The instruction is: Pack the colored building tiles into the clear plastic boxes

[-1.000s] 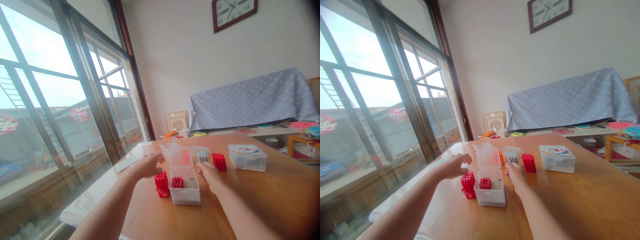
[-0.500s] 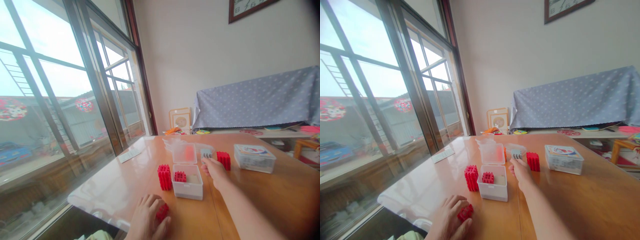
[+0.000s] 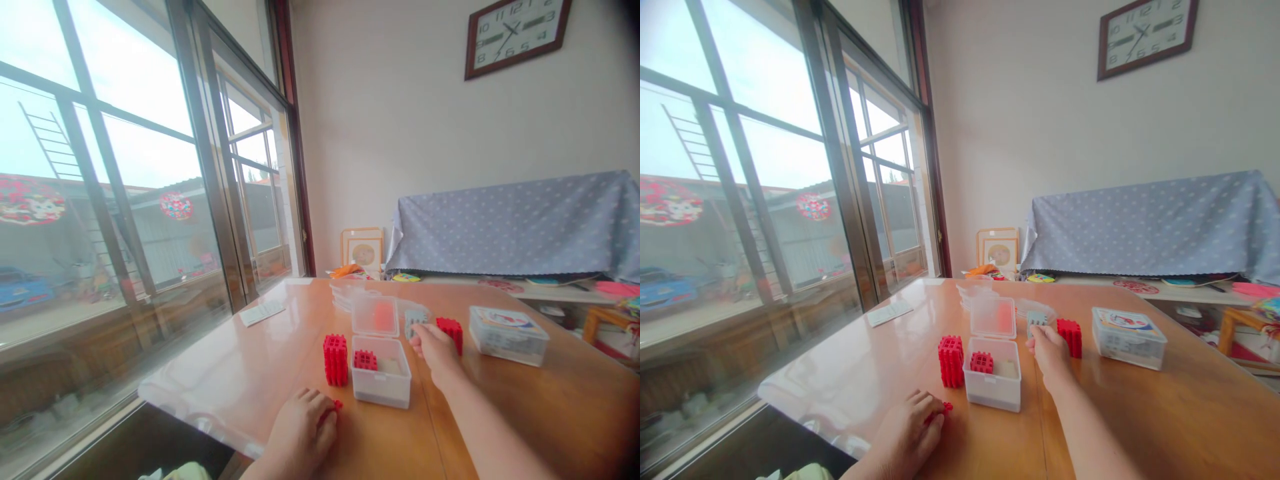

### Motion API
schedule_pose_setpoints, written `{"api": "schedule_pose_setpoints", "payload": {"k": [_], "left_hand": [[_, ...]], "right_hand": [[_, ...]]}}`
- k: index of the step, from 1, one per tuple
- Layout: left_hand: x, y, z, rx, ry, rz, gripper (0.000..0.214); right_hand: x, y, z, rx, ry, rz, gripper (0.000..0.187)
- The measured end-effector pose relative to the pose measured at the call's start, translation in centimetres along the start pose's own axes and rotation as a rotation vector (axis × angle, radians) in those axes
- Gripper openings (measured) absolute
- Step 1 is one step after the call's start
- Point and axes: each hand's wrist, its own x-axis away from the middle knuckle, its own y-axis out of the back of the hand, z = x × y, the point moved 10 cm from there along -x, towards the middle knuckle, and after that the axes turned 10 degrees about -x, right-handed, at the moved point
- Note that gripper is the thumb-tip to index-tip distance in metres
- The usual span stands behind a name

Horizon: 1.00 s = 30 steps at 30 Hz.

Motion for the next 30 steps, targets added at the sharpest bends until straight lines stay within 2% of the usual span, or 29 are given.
{"api": "schedule_pose_setpoints", "payload": {"k": [2, 4, 8, 10, 13, 15, 16, 18, 21, 24, 30], "left_hand": [[-0.1, 0.1, 0.6, 0.070, 0.050, -0.025, 0.028], [-0.1, 0.0, 1.5, 0.172, 0.114, -0.052, 0.036], [0.0, -0.3, 3.0, 0.403, 0.188, -0.140, 0.045], [0.0, -0.3, 3.1, 0.519, 0.166, -0.158, 0.047], [-0.1, -0.3, 2.2, 0.685, 0.090, -0.117, 0.045], [0.0, -0.5, 1.5, 0.778, 0.050, -0.071, 0.045], [0.0, -0.6, 1.2, 0.816, 0.031, -0.052, 0.044], [0.1, -0.6, 0.6, 0.882, -0.009, -0.032, 0.044], [0.2, -0.6, -0.3, 0.949, -0.064, -0.006, 0.044], [0.1, -0.8, -1.0, 0.994, -0.070, 0.045, 0.047], [-0.5, -1.2, -1.5, 1.199, -0.068, 0.057, 0.040]], "right_hand": [[0.4, 0.6, 2.0, 0.021, 0.134, -0.042, 0.038], [1.7, 0.9, 5.1, 0.078, 0.327, -0.075, 0.042], [6.8, -0.8, 11.3, 0.188, 0.630, -0.047, 0.041], [10.1, -3.0, 13.7, 0.236, 0.688, 0.056, 0.038], [16.1, -8.5, 15.2, 0.350, 0.707, 0.415, 0.029], [20.4, -11.5, 14.7, 0.531, 0.752, 0.619, 0.025], [22.1, -12.3, 14.0, 0.626, 0.753, 0.671, 0.025], [23.8, -12.7, 12.1, 0.779, 0.716, 0.664, 0.021], [24.4, -11.7, 8.9, 0.874, 0.618, 0.623, 0.019], [23.7, -10.4, 6.2, 0.781, 0.467, 0.617, 0.020], [21.5, -8.1, 3.4, 0.256, 0.152, 0.437, 0.022]]}}
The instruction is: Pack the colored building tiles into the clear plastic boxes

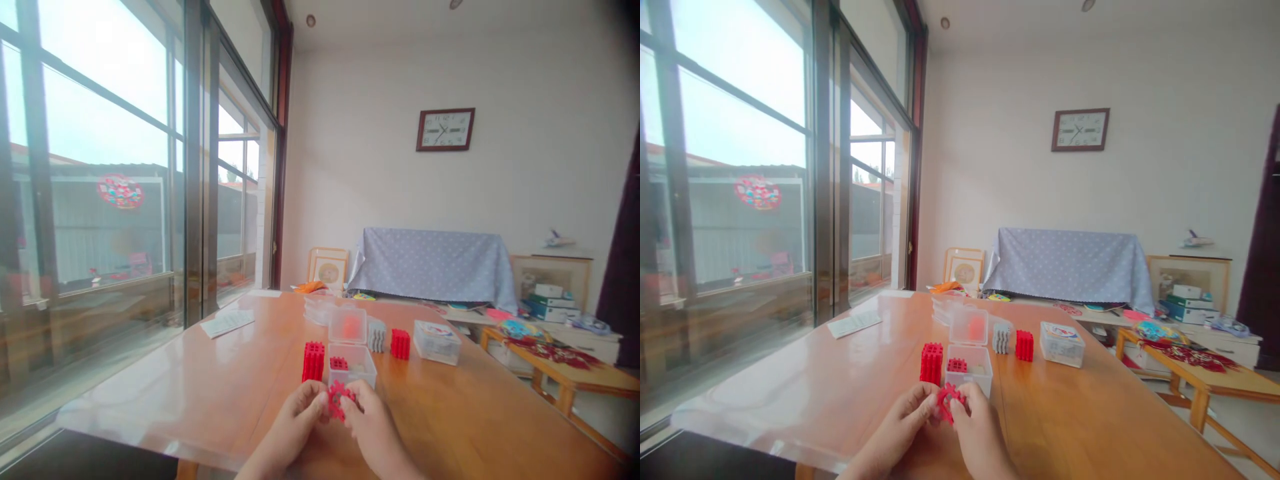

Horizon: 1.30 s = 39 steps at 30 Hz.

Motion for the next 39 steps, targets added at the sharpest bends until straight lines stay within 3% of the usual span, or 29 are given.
{"api": "schedule_pose_setpoints", "payload": {"k": [3, 6, 9, 11, 13, 15, 18, 25, 29, 35, 39], "left_hand": [[-0.5, -1.0, 1.2, 0.115, -0.003, 0.049, 0.040], [-1.1, -1.6, 2.6, 0.221, -0.006, 0.061, 0.039], [-1.5, -1.6, 3.9, 0.268, 0.020, 0.068, 0.038], [-1.6, -1.6, 4.5, 0.271, 0.037, 0.075, 0.038], [-1.7, -1.8, 4.8, 0.274, 0.037, 0.100, 0.039], [-1.8, -2.2, 5.1, 0.292, 0.036, 0.136, 0.039], [-1.8, -2.7, 5.3, 0.314, 0.059, 0.178, 0.039], [-0.7, -1.6, 2.4, 0.252, 0.077, 0.091, 0.036], [-0.1, -1.7, 0.9, 0.189, 0.092, 0.102, 0.033], [-0.1, -1.8, 1.4, 0.162, 0.077, 0.137, 0.037], [-0.3, -1.2, 1.9, 0.099, 0.058, 0.091, 0.042]], "right_hand": [[0.0, -0.4, -1.6, -0.164, -0.102, -0.016, 0.031], [0.1, 0.1, -1.7, -0.035, -0.093, -0.033, 0.032], [0.4, 1.3, 1.1, 0.328, 0.106, -0.064, 0.051], [0.7, 0.8, 3.3, 0.542, 0.266, 0.011, 0.064], [0.9, -0.4, 4.6, 0.682, 0.360, 0.147, 0.057], [0.8, -1.5, 5.0, 0.784, 0.388, 0.263, 0.037], [0.4, -2.5, 5.3, 0.892, 0.395, 0.347, 0.022], [0.7, -3.5, 6.4, 0.904, 0.428, 0.407, 0.022], [1.2, -3.7, 6.8, 0.910, 0.447, 0.440, 0.018], [1.4, -4.0, 6.6, 0.981, 0.478, 0.494, 0.018], [-0.1, -3.2, 7.3, 0.982, 0.477, 0.512, 0.020]]}}
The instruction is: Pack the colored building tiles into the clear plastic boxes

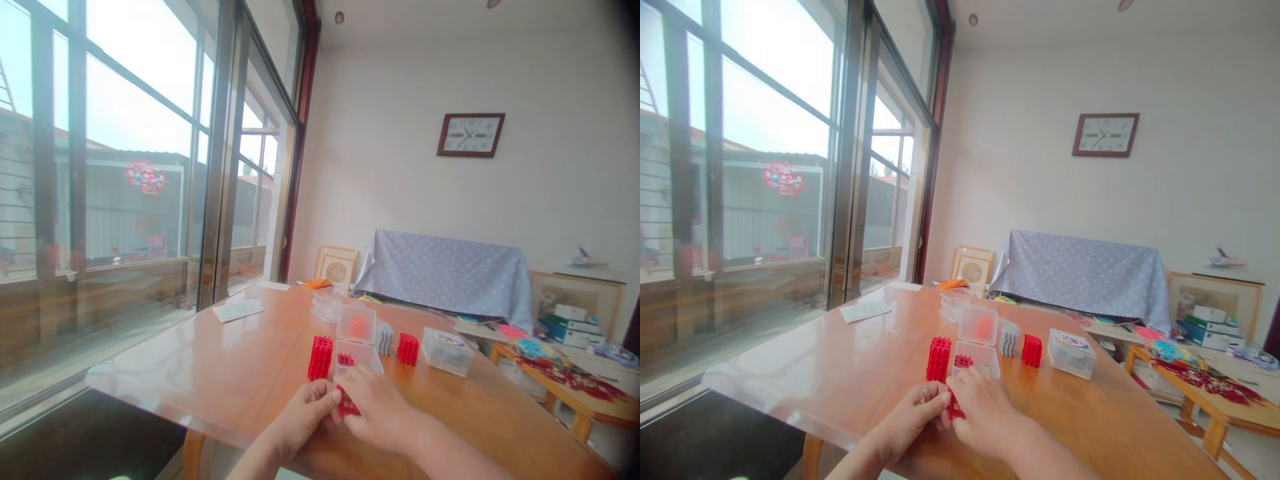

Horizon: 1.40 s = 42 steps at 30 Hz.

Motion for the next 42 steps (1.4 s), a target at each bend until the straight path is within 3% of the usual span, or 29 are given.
{"api": "schedule_pose_setpoints", "payload": {"k": [5, 8, 12, 16, 20, 29, 32, 37, 42], "left_hand": [[-0.3, 0.9, 0.3, -0.171, -0.030, -0.136, 0.035], [-0.2, 1.3, 0.1, -0.398, -0.051, -0.237, 0.028], [0.2, 0.3, -2.3, -0.771, -0.224, -0.300, 0.024], [0.5, -1.4, -4.1, -1.068, -0.378, -0.309, 0.048], [0.6, -1.8, -3.8, -1.253, -0.370, -0.344, 0.052], [-0.5, -1.8, -2.5, -1.367, -0.270, -0.293, 0.063], [-0.5, -1.8, -2.5, -1.364, -0.279, -0.298, 0.064], [-0.5, -1.9, -2.4, -1.369, -0.293, -0.297, 0.062], [-0.8, -1.9, -2.1, -1.378, -0.297, -0.286, 0.062]], "right_hand": [[-2.5, 3.4, -5.0, -0.057, -0.094, -0.069, 0.034], [-3.9, 3.7, -8.5, -0.043, -0.199, -0.020, 0.026], [-5.3, 3.2, -10.7, -0.021, -0.245, 0.022, 0.023], [-6.2, 2.1, -11.5, 0.061, -0.249, 0.081, 0.019], [-6.8, 1.0, -11.9, 0.089, -0.248, 0.143, 0.015], [-7.4, -0.5, -12.3, 0.154, -0.230, 0.304, 0.002], [-7.4, -1.1, -12.4, 0.164, -0.232, 0.346, 0.007], [-7.2, -1.1, -12.6, 0.144, -0.256, 0.336, 0.007], [-7.1, -0.1, -13.4, 0.065, -0.309, 0.223, 0.009]]}}
